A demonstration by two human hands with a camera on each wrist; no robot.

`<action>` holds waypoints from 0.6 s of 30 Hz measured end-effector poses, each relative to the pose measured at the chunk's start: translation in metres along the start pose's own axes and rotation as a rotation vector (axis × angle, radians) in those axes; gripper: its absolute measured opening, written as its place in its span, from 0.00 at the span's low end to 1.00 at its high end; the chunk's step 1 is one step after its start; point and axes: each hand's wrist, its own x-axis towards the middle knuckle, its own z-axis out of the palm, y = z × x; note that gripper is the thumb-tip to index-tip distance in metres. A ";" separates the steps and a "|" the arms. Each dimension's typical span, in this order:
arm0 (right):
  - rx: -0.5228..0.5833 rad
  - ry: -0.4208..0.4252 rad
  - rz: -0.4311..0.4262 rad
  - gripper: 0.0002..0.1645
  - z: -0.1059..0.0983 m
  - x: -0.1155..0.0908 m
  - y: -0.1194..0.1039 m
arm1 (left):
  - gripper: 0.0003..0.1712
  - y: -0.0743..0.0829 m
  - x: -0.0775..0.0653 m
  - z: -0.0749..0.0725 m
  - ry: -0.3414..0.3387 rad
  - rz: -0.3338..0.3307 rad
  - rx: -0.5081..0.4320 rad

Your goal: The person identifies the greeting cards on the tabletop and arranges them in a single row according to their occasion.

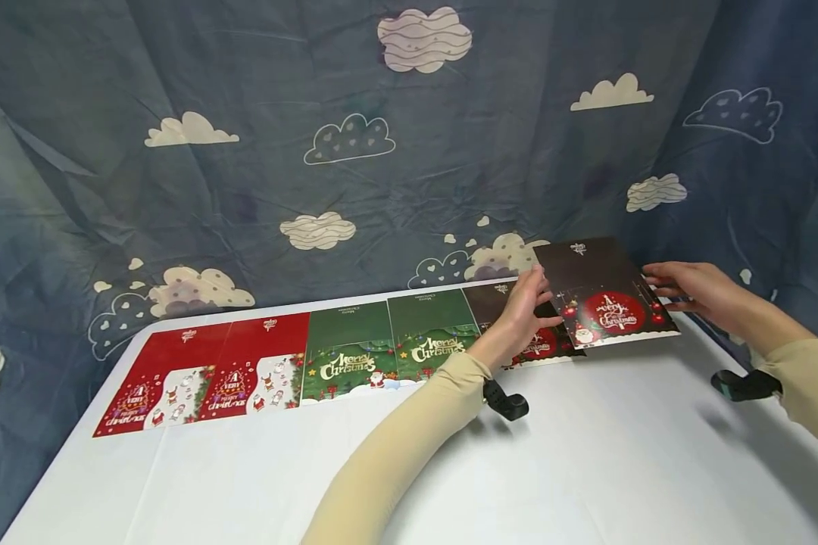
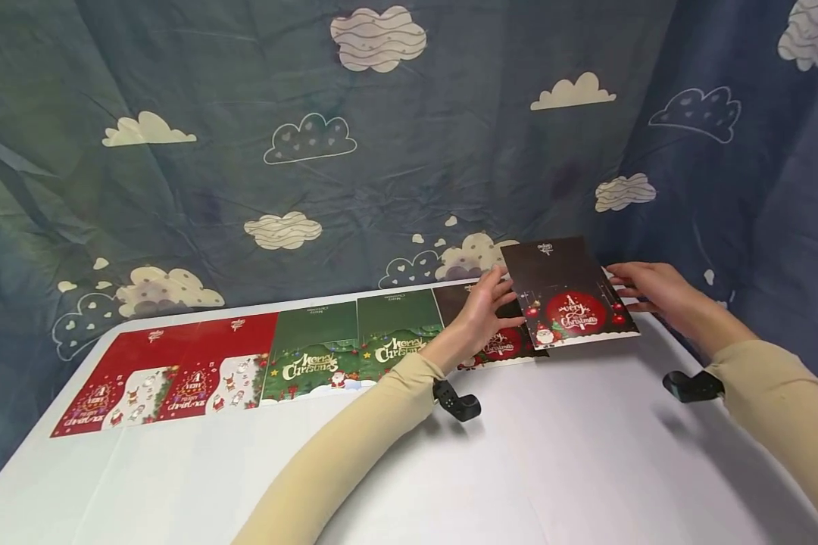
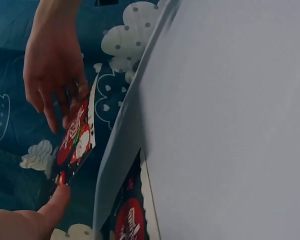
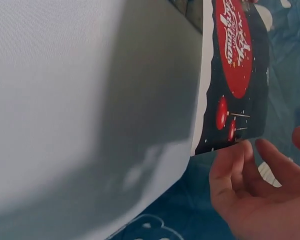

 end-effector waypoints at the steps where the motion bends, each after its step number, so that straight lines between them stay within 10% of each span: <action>1: 0.011 0.004 0.002 0.43 -0.003 0.001 0.001 | 0.34 0.000 0.002 0.001 -0.005 -0.003 -0.010; 18: 0.047 0.011 0.019 0.45 -0.011 0.024 0.047 | 0.34 -0.032 0.023 0.016 0.116 -0.046 -0.179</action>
